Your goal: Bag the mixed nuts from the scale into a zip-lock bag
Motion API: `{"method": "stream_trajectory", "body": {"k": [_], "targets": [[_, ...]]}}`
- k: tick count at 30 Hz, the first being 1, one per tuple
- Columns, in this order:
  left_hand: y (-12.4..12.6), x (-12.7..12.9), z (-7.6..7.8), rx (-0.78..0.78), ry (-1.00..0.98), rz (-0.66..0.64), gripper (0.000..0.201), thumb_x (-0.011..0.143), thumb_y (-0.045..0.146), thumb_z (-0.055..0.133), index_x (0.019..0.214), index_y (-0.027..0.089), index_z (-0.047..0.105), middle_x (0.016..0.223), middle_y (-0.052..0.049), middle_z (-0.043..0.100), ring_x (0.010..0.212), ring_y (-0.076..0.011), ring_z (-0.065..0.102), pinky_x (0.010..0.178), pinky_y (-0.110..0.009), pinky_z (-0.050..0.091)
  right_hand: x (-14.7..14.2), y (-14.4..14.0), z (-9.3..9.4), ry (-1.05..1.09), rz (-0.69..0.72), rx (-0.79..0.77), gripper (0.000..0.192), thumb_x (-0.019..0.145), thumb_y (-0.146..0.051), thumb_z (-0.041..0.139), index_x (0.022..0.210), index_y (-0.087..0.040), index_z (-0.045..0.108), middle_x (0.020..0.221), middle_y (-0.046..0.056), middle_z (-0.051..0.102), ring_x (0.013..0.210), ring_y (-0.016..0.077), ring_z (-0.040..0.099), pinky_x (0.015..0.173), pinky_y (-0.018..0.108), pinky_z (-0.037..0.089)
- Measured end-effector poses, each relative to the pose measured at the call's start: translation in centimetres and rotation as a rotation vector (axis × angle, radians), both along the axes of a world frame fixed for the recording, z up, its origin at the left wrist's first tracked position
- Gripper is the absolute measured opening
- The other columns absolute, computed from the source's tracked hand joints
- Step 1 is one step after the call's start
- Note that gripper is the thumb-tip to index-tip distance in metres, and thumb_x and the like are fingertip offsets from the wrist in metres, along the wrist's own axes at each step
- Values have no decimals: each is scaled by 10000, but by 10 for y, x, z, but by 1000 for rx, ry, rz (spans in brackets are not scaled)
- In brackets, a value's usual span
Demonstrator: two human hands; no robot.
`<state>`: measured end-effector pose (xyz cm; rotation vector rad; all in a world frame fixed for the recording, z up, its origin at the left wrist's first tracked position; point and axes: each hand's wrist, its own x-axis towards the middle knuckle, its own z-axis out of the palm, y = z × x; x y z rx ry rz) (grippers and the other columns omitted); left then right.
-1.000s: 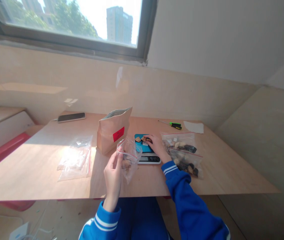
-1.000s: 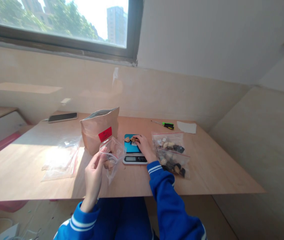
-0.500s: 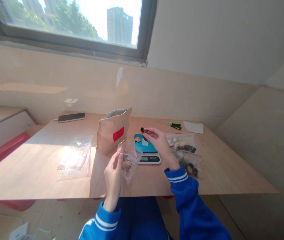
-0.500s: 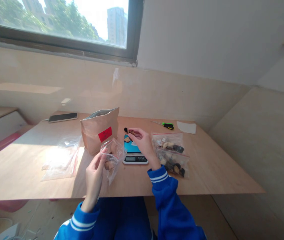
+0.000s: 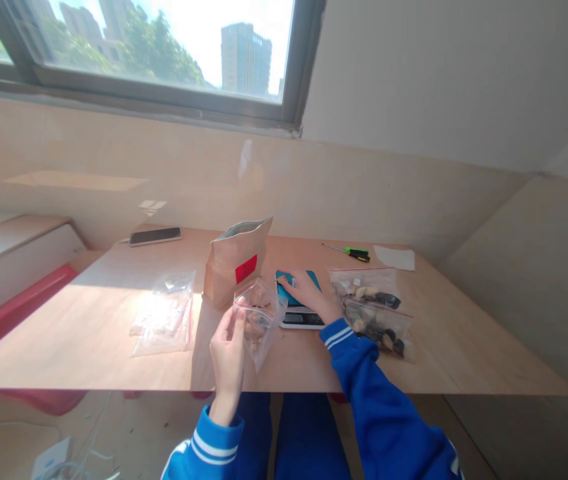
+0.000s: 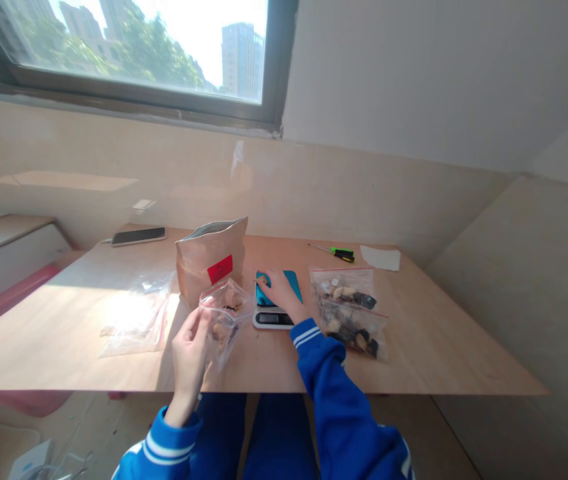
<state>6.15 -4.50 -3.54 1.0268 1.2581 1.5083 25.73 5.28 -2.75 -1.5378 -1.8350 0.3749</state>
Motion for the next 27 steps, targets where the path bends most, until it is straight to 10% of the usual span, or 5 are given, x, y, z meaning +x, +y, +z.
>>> {"method": "stream_trajectory", "body": {"k": [10,22,27], "targets": [[-3,-9,1,-5,1,13,442,844,518,577,1154,219,674,1201,-70,703,1142,-227,627,987,-347,471,7,7,-10,-50,-44,-25,214,810,-100,589,941,-177,741,992,110,750,938,237,691,871,357,511],[-9,2,8,34,-13,-19,396,852,517,561,1069,212,693,1010,-48,749,1003,-227,664,894,-320,482,-38,-74,99,188,240,120,266,906,-279,533,1120,-239,686,1132,27,716,1038,180,659,904,304,504],[-11,1,10,37,-26,37,426,852,524,554,1087,194,684,1033,-73,744,1005,-241,670,879,-339,498,-41,-102,71,337,30,66,323,919,-403,500,1136,-216,650,1190,80,671,1059,213,638,896,360,517]]}}
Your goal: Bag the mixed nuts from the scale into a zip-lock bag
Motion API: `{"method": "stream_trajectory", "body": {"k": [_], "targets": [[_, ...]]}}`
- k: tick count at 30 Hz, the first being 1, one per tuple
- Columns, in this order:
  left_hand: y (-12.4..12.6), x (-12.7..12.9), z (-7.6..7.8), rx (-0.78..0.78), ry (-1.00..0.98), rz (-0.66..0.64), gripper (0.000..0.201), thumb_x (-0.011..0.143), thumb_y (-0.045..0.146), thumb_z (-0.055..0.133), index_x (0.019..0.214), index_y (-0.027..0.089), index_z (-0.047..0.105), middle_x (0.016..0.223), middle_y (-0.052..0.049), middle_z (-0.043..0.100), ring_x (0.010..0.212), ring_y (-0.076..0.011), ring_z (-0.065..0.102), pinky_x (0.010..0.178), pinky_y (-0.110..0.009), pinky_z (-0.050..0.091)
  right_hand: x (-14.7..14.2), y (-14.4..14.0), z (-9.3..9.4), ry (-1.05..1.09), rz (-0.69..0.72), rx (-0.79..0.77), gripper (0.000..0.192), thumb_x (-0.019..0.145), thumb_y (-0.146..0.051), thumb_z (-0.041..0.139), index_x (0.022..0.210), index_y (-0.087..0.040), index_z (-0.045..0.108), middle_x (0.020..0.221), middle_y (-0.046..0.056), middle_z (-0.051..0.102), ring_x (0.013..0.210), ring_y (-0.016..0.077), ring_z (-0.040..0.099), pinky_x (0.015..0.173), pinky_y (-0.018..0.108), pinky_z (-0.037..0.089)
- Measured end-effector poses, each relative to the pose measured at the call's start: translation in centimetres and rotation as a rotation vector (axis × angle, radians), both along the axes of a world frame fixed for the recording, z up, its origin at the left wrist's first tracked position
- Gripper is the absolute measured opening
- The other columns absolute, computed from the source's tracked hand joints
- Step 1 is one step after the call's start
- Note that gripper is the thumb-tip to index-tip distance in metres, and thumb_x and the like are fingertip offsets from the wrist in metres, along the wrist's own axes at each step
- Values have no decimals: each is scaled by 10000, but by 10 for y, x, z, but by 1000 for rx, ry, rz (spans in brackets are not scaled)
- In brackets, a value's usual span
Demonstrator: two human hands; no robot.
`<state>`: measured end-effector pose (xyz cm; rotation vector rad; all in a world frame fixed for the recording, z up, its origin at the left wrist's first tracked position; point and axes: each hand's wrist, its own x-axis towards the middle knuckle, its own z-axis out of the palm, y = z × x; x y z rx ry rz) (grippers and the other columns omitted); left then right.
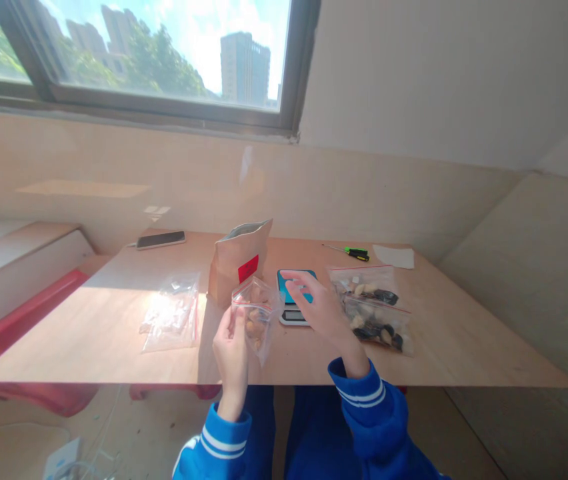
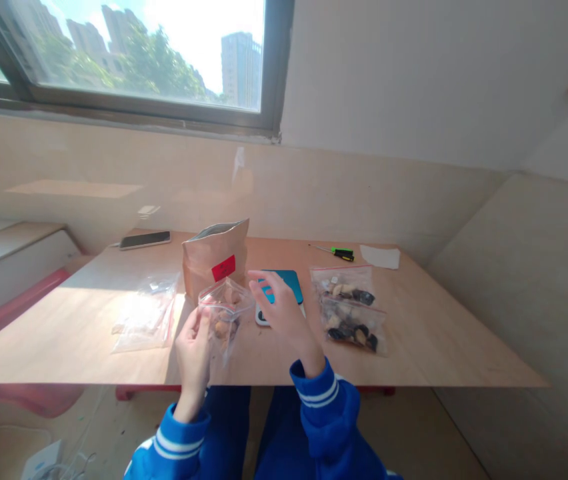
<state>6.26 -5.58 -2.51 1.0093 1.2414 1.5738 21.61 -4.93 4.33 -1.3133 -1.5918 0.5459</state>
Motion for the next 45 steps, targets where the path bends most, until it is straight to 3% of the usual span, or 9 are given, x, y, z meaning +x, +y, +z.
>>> {"method": "stream_trajectory", "body": {"k": [6,9,15,21,26,28,31,35,45], "targets": [[-5,19,8,-20,39,30,447,857,519,548,1174,221,653,1088,-68,733,1015,-235,672,836,-320,520,-28,-29,-58,392,-115,-170,772,817,-488,637,1441,-235,260,1480,177,403,1222,254,557,969,445,502],[-7,30,3,-16,20,-22,480,834,519,581,1183,196,640,1081,-86,733,991,-243,683,813,-331,538,-42,-34,-67,547,-173,-95,746,803,-479,658,1384,-230,264,1476,202,399,1227,247,559,981,432,499],[-16,30,-10,190,90,-63,407,911,463,488,1216,225,615,1274,-97,629,1207,-239,566,1025,-398,438,-43,-36,-67,760,-210,97,388,830,-492,627,1081,-240,471,1326,152,594,1160,241,617,959,434,516],[-10,14,-10,119,73,76,468,851,492,580,1215,198,567,1280,-125,588,1215,-272,540,1031,-442,412,-31,-50,-60,779,-61,-47,389,849,-503,611,1086,-200,672,1206,111,686,1148,275,625,1034,460,454],[6,-2,-10,97,-55,-124,438,829,521,590,1099,177,613,1075,-92,693,1036,-225,647,915,-354,483,-22,-61,-57,828,47,-105,432,843,-521,618,1126,-205,699,1173,105,706,1113,293,647,1003,473,476],[6,-5,-6,68,-90,-193,389,825,524,590,995,176,627,889,-47,710,823,-180,679,762,-292,514,-16,-63,-58,801,24,-88,441,845,-539,606,1113,-204,708,1198,106,694,1146,299,627,1021,483,459],[-1,-6,1,48,-95,-153,341,808,501,622,928,181,613,747,5,672,667,-130,641,637,-227,486,-7,-64,-63,699,-42,-56,444,881,-554,542,1120,-215,699,1197,92,695,1169,287,610,1046,476,433],[-11,-4,6,27,-89,-87,328,795,491,633,890,178,611,685,19,637,611,-122,613,586,-217,474,2,-63,-70,564,-157,-32,431,880,-570,524,1034,-204,693,1075,91,732,1065,279,654,965,435,489],[-14,-4,9,50,-138,-62,279,792,448,640,906,198,596,722,15,676,655,-150,663,615,-253,511,1,-58,-70,622,-348,37,368,802,-550,618,860,-191,668,909,92,751,910,265,687,866,409,525]]}}
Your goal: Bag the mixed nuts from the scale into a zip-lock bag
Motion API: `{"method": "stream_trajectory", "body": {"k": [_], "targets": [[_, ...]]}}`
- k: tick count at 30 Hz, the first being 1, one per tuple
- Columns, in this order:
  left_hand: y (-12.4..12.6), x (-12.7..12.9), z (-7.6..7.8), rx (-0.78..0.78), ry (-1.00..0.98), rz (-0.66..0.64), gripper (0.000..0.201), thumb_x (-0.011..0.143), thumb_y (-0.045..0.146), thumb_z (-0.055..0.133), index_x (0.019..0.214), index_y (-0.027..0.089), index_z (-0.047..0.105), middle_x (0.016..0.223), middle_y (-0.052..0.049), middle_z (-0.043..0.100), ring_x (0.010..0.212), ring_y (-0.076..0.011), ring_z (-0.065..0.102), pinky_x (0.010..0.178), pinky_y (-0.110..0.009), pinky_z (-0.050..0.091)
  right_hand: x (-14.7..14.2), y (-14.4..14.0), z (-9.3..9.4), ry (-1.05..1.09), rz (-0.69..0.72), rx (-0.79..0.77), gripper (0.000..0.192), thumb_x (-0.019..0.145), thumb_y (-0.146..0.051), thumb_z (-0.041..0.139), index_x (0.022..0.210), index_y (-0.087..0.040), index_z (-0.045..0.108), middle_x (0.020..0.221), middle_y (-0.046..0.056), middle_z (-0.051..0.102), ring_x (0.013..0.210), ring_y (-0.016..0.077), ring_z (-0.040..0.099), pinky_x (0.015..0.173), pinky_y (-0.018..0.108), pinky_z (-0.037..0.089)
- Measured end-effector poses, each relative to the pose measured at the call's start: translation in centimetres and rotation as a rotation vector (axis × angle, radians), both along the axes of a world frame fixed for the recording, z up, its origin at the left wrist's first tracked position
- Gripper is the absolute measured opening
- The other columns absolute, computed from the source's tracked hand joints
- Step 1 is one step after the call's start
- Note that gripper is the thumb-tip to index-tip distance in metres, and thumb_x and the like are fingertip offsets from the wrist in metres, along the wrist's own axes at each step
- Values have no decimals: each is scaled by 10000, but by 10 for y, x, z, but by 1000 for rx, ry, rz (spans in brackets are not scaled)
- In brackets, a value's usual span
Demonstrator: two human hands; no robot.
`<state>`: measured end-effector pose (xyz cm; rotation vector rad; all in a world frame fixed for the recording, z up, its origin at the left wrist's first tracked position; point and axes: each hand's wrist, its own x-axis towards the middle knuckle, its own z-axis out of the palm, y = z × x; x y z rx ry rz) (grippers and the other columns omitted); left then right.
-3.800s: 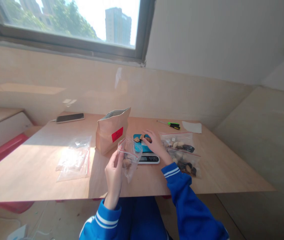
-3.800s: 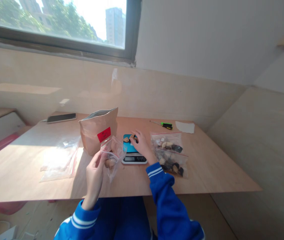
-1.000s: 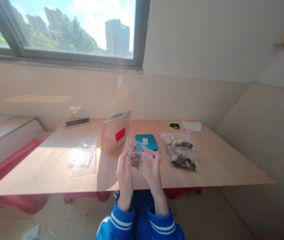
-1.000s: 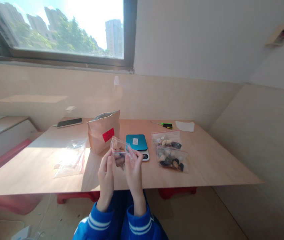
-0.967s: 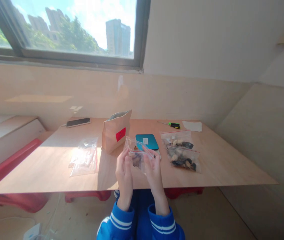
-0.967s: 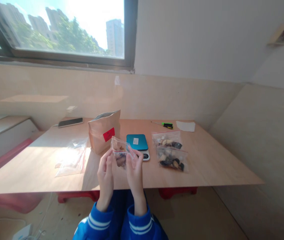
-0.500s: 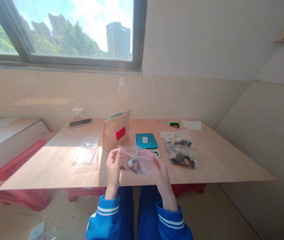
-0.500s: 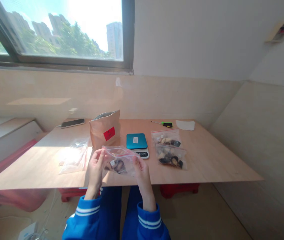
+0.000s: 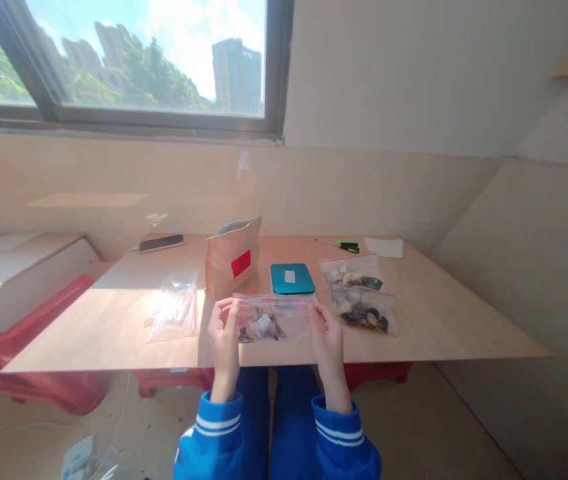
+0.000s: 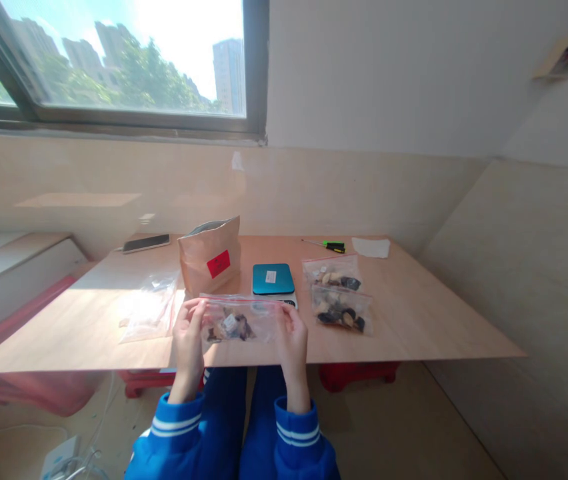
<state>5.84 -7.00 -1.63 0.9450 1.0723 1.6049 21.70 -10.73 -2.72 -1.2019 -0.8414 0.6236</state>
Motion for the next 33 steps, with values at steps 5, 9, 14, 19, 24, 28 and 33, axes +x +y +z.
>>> {"method": "stream_trajectory", "body": {"k": [5,9,14,19,24,28,33], "targets": [[-1,2,0,-1,49,50,262,806,444,629,896,200,598,685,26,651,641,-133,636,622,-236,502,0,-3,1,-74,3,3,374,860,-539,548,873,-188,675,916,94,747,924,259,679,866,394,517],[-3,0,1,4,86,94,256,803,440,633,879,196,609,660,33,616,609,-122,610,594,-220,496,-2,-3,-1,-77,-20,-2,355,874,-523,540,869,-188,656,892,91,744,874,248,681,850,385,512],[-7,-2,2,11,92,137,260,814,440,621,896,193,622,681,19,623,640,-131,633,593,-220,509,-5,-3,-3,-105,-41,0,328,876,-496,553,854,-187,658,886,88,736,849,241,668,816,374,504],[-8,0,1,16,45,120,270,816,445,618,909,192,619,701,21,618,641,-129,632,603,-230,519,-7,-5,-3,-141,-99,29,310,884,-470,550,834,-184,657,861,74,720,860,231,651,821,358,487],[-4,-1,-4,-49,49,24,347,782,498,639,916,178,634,707,12,620,644,-136,624,582,-225,500,-6,-4,-3,-113,-96,31,315,875,-489,549,813,-190,628,829,58,710,829,216,652,811,349,492],[-3,-4,-7,-58,28,-43,393,768,523,645,960,180,656,726,14,640,634,-127,613,601,-228,493,-6,-1,-4,-49,-34,13,367,858,-548,538,816,-193,623,817,62,712,814,220,663,798,356,513],[-7,-5,-5,-55,11,-27,370,759,534,649,892,189,638,664,41,598,573,-117,593,543,-218,477,-8,2,-5,23,78,-8,402,776,-545,648,978,-198,652,863,58,720,790,212,667,748,353,538]]}}
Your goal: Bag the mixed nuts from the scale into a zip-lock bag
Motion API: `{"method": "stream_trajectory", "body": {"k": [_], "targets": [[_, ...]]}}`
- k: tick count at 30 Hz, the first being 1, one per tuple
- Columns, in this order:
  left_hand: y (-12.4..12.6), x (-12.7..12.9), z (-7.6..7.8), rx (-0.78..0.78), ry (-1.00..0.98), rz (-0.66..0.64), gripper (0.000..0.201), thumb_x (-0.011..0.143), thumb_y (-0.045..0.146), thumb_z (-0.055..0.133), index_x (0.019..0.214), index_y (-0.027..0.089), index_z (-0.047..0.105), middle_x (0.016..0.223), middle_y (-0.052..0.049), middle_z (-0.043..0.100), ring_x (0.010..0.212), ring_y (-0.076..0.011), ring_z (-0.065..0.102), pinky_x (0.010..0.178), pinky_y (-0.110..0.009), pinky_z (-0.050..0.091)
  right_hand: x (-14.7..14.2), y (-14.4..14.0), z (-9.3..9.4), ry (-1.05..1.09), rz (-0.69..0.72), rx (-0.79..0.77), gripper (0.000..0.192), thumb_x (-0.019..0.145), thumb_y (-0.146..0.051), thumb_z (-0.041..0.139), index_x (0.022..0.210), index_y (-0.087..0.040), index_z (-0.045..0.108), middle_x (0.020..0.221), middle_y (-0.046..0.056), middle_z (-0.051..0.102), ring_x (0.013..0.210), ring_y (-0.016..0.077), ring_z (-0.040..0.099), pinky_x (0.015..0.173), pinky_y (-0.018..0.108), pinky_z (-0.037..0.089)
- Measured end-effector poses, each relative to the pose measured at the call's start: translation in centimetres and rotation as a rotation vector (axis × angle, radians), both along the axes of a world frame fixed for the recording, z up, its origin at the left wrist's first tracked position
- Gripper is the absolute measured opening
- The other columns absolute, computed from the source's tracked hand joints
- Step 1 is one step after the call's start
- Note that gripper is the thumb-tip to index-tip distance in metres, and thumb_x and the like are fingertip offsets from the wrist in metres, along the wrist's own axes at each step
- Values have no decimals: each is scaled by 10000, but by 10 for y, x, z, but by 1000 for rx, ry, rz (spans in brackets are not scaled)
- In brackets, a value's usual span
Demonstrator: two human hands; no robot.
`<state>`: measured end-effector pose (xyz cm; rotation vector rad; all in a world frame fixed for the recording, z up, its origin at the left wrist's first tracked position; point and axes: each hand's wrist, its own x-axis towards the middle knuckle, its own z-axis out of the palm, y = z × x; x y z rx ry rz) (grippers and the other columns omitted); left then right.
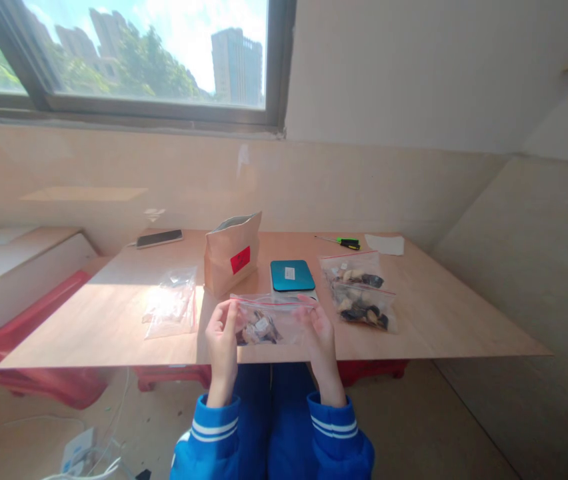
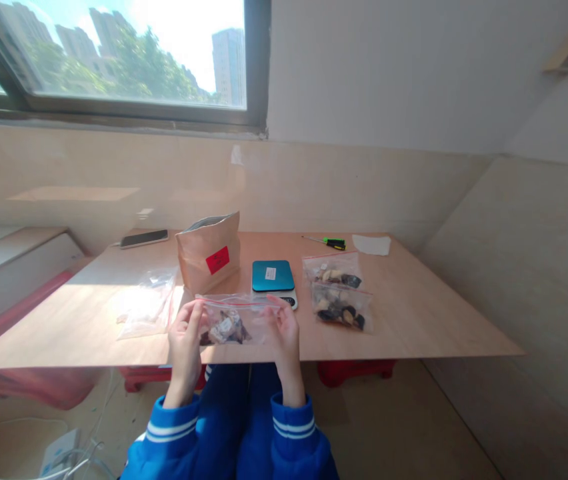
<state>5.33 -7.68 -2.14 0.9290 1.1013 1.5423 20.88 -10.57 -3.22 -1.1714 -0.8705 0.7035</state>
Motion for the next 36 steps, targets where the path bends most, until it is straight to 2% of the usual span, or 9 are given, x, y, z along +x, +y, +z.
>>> {"method": "stream_trajectory", "body": {"k": [3,9,15,20,22,25,29,32,36], "targets": [[-1,-1,2,30,47,48,350,774,518,643,868,181,630,683,28,605,593,-117,598,557,-213,471,-1,-1,0,15,53,-17,356,759,-501,684,939,-194,685,828,46,715,786,205,659,765,356,534],[-3,1,3,69,163,106,339,822,514,595,871,180,629,686,7,612,622,-131,600,580,-225,474,0,-3,-5,-1,32,-35,300,784,-475,674,860,-185,692,787,43,705,761,200,643,727,337,520],[-7,3,6,104,234,182,357,850,508,555,951,180,654,993,-78,700,841,-194,664,698,-290,527,2,-3,-2,-169,-7,-23,255,820,-431,645,842,-182,693,855,61,699,842,220,644,790,362,507],[-8,2,4,95,189,182,311,856,495,560,926,196,611,811,-24,689,765,-178,668,669,-278,528,2,-2,-1,-281,-14,35,223,860,-390,610,823,-180,675,854,57,678,863,213,639,822,368,512],[-9,1,4,83,185,170,319,852,503,565,930,198,608,774,-14,671,741,-173,660,639,-271,524,2,-3,0,-359,-61,57,202,873,-365,596,892,-183,681,954,75,685,950,226,632,886,402,499],[-11,2,4,116,225,138,315,854,494,571,928,193,623,780,-13,662,749,-167,654,643,-265,523,-1,-7,6,-561,-171,135,267,896,-308,562,1128,-199,636,1170,98,652,1138,245,566,1002,460,433],[-14,5,6,209,284,82,266,864,450,581,910,195,646,826,-16,683,780,-153,658,690,-258,532,-14,-11,22,-776,-110,207,296,913,-249,541,1204,-234,594,1255,77,626,1264,242,487,1073,472,362],[-14,7,5,215,298,56,268,860,451,586,917,198,651,824,-18,683,768,-156,661,659,-257,540,-22,-7,31,-829,-50,236,227,891,-252,596,1115,-241,631,1142,56,682,1208,245,531,1068,470,355],[-15,5,4,212,280,36,270,874,437,569,949,189,643,866,-31,680,771,-156,659,621,-245,536,-27,-2,37,-837,19,283,62,904,-233,596,887,-220,654,860,15,710,914,198,627,992,424,400]]}}
